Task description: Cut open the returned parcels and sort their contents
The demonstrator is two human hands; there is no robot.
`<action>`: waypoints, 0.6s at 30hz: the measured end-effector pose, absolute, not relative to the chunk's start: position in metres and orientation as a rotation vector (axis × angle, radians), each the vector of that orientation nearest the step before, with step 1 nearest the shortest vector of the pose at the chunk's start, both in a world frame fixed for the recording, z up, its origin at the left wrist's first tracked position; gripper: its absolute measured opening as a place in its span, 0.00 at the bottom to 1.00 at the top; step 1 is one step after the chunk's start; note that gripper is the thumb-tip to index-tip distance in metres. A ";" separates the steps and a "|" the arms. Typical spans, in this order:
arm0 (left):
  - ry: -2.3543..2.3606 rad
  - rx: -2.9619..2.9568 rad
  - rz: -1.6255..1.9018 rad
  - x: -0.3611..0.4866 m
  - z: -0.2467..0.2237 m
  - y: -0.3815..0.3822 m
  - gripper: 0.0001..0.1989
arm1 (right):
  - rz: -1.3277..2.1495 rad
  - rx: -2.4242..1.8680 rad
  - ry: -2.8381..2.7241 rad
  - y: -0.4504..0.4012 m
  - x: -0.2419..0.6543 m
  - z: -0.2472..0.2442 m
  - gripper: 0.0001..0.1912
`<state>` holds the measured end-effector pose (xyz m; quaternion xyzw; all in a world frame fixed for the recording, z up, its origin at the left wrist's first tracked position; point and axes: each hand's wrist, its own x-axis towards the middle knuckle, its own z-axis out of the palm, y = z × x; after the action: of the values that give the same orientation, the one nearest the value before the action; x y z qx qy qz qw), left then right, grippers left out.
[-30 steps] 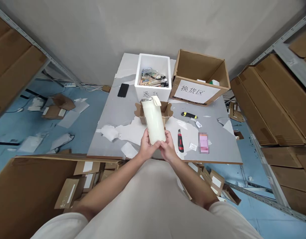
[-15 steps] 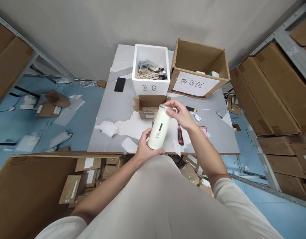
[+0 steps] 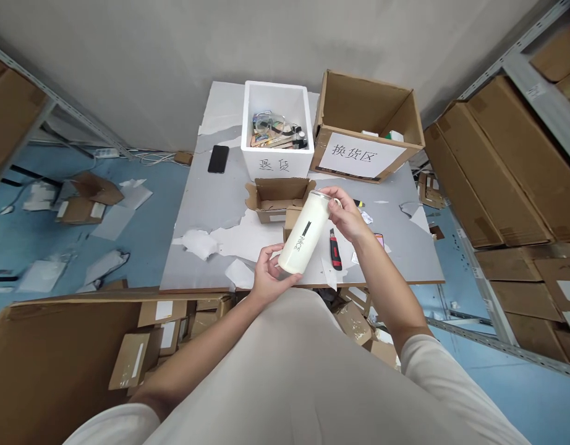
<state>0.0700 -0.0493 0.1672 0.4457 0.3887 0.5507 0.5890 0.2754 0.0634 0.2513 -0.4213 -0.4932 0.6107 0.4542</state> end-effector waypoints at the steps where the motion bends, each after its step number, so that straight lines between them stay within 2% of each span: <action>1: 0.877 0.986 1.289 0.069 0.168 -0.048 0.34 | 1.523 -0.993 -1.224 0.064 0.277 0.251 0.27; 5: 0.751 0.706 1.189 0.067 0.175 -0.045 0.34 | 1.622 -0.866 -1.208 0.066 0.282 0.252 0.36; 10: 0.708 0.514 1.039 0.069 0.178 -0.041 0.31 | 1.567 -0.988 -1.177 0.071 0.278 0.249 0.31; 15: 0.874 0.670 1.151 0.073 0.165 -0.038 0.38 | 1.495 -1.079 -1.168 0.076 0.271 0.244 0.27; 18: 0.929 0.721 1.136 0.074 0.161 -0.038 0.37 | 1.506 -1.087 -1.172 0.078 0.270 0.244 0.27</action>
<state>0.0740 -0.0382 0.1609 0.3217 0.4144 0.5070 0.6839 0.2704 0.0777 0.2435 -0.4407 -0.4752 0.6105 0.4553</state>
